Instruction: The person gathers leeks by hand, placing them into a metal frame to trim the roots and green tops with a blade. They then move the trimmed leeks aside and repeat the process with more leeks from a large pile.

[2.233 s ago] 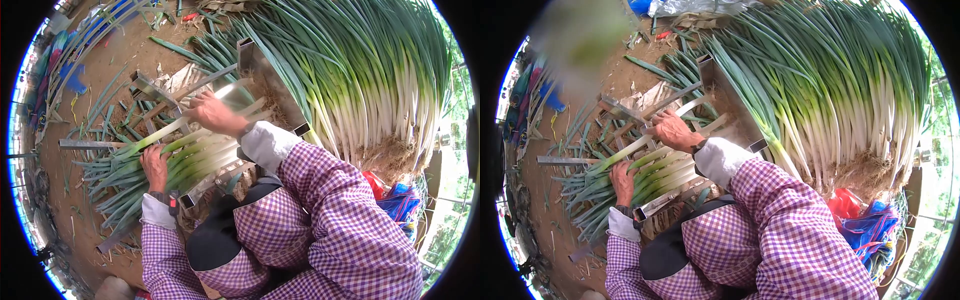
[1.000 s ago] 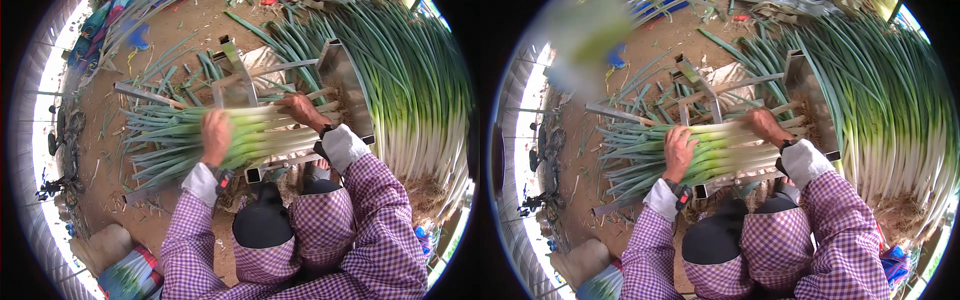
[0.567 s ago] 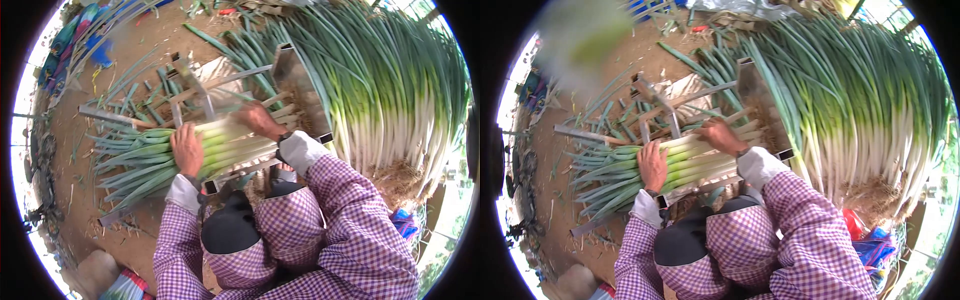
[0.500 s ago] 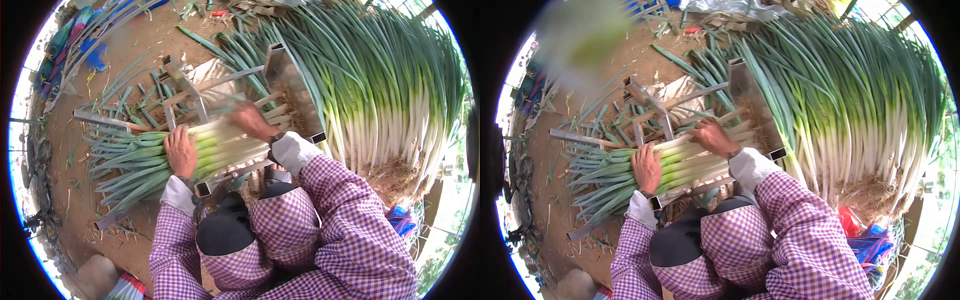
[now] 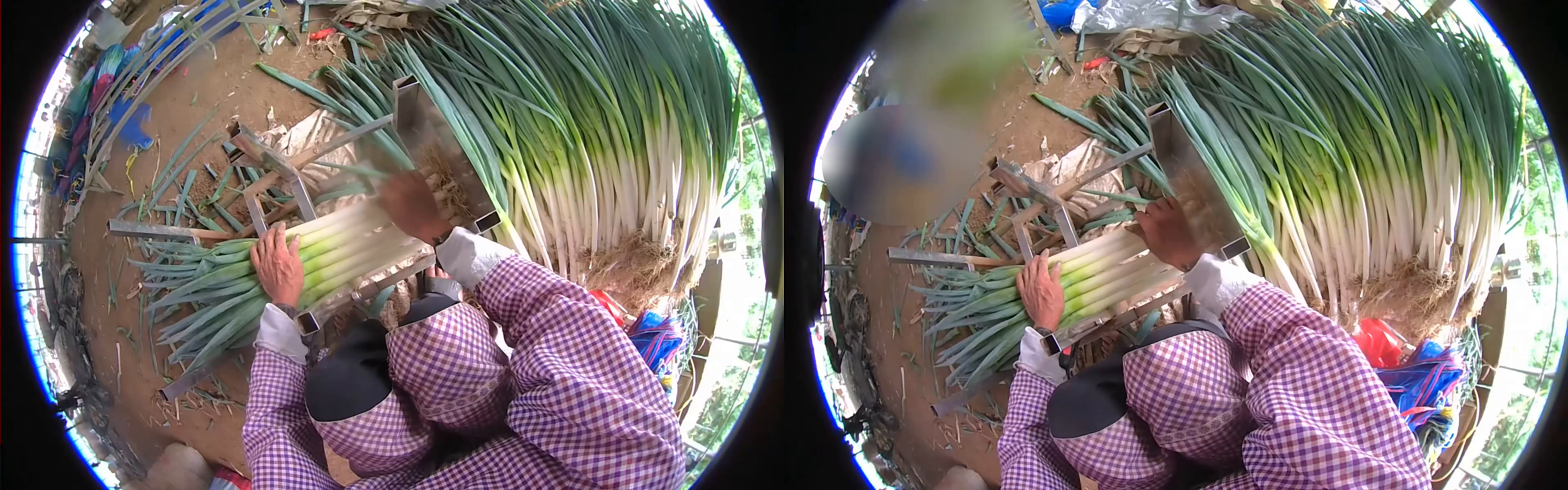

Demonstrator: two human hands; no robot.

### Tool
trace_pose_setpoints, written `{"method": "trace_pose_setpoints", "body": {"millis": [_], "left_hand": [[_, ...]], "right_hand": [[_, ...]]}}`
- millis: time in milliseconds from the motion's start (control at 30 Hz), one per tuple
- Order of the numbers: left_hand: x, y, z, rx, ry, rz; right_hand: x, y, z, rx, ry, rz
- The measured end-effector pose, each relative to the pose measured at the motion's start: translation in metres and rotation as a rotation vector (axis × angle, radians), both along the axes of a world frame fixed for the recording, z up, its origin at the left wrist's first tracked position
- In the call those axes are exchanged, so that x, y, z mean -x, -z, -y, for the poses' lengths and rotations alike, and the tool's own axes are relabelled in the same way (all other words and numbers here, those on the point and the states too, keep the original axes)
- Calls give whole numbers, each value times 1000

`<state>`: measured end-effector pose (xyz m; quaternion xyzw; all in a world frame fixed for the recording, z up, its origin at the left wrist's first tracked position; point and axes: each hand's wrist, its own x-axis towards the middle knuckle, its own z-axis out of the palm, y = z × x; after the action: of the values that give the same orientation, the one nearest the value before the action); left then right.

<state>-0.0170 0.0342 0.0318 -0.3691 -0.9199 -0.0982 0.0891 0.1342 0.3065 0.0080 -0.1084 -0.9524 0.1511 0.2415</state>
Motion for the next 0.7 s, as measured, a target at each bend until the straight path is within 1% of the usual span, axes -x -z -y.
{"method": "trace_pose_setpoints", "body": {"millis": [133,233,400,500,533,600,633,667,700], "left_hand": [[-1,-7,2,6,20,46],[-4,-10,4,10,39,-2],[-9,-9,4,120,-24,23],[-21,-7,-3,122,-86,13],[-24,-6,-5,134,-92,-25],[-24,-8,-9,171,-79,-2],[-22,-13,-1,162,-52,43],[-25,-11,-1,190,-75,-7],[-28,-13,-3,237,-84,-20]], "right_hand": [[-2,3,3,-49,20,8],[0,-2,3,-53,16,7],[-1,-3,2,-19,-8,-49],[-2,-1,-1,-68,-7,56],[-2,1,-2,-48,-3,93],[-1,6,-4,12,-1,89],[3,17,2,-11,27,60],[2,8,6,-10,44,31],[3,10,6,-57,61,-26]]}}
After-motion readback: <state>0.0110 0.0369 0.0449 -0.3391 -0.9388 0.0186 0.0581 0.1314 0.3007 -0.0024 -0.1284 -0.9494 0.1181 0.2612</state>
